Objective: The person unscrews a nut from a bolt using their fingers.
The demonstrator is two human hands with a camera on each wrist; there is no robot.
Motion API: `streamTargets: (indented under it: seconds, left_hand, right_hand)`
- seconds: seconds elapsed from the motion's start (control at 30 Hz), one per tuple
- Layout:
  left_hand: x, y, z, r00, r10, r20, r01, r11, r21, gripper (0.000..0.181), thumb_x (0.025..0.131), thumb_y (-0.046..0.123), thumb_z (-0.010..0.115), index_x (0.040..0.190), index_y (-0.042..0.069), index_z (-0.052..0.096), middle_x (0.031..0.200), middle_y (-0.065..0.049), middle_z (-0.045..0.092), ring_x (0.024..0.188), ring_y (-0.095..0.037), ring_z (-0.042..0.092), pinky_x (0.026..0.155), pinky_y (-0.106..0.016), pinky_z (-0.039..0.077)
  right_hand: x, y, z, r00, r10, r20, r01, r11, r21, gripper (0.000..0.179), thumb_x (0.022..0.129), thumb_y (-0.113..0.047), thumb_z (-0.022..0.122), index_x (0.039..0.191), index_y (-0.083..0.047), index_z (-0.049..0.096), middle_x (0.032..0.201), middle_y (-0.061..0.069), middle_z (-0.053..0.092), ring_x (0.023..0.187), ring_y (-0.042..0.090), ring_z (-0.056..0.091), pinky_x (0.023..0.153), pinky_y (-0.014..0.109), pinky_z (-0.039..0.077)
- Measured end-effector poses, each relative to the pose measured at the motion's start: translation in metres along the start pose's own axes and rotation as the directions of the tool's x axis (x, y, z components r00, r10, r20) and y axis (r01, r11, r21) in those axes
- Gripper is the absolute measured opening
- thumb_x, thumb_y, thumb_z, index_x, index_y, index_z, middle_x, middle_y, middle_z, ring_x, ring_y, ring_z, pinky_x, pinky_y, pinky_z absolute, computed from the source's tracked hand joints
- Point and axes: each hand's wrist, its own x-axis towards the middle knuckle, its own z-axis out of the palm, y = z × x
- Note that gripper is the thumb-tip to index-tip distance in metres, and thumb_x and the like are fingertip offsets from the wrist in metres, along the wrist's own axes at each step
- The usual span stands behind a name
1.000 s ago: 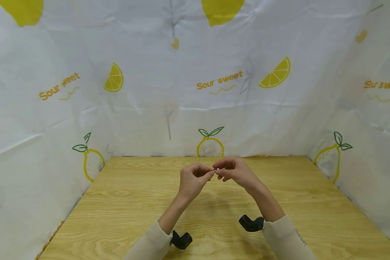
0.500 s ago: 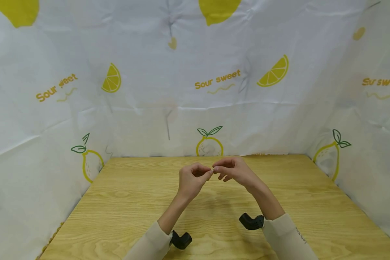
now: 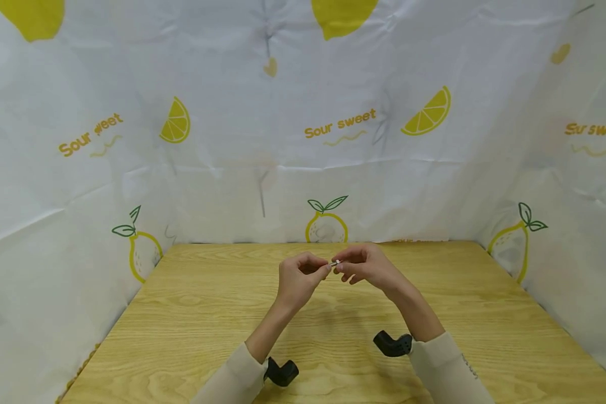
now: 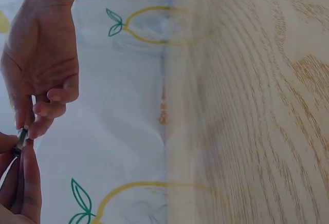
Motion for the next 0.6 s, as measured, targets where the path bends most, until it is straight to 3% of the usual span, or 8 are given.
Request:
streamTargets:
  seconds: [0.33, 0.6]
  left_hand:
    - [0.0004, 0.0001, 0.0001, 1.0, -0.004, 0.011, 0.004, 1.0, -0.016, 0.007, 0.089, 0.009, 0.081, 0.089, 0.002, 0.08, 0.088, -0.016, 0.078, 0.073, -0.023, 0.075, 0.067, -0.023, 0.061]
    - [-0.0001, -0.0008, -0.0009, 1.0, -0.003, 0.01, 0.003, 1.0, -0.014, 0.005, 0.089, 0.009, 0.081, 0.089, 0.004, 0.08, 0.087, -0.016, 0.078, 0.072, -0.016, 0.074, 0.067, -0.023, 0.061]
  right_hand:
    - [-0.0001, -0.0013, -0.0004, 0.999, -0.031, -0.018, 0.031, 0.999, 0.02, 0.032, 0.101, -0.016, 0.067, 0.123, 0.007, 0.068, 0.105, 0.013, 0.074, 0.083, 0.015, 0.071, 0.078, 0.037, 0.062]
    - [-0.0004, -0.0007, -0.002, 1.0, -0.003, -0.002, 0.003, 1.0, 0.009, 0.034, 0.099, -0.017, 0.07, 0.125, 0.005, 0.068, 0.102, 0.011, 0.075, 0.083, 0.017, 0.071, 0.075, 0.036, 0.062]
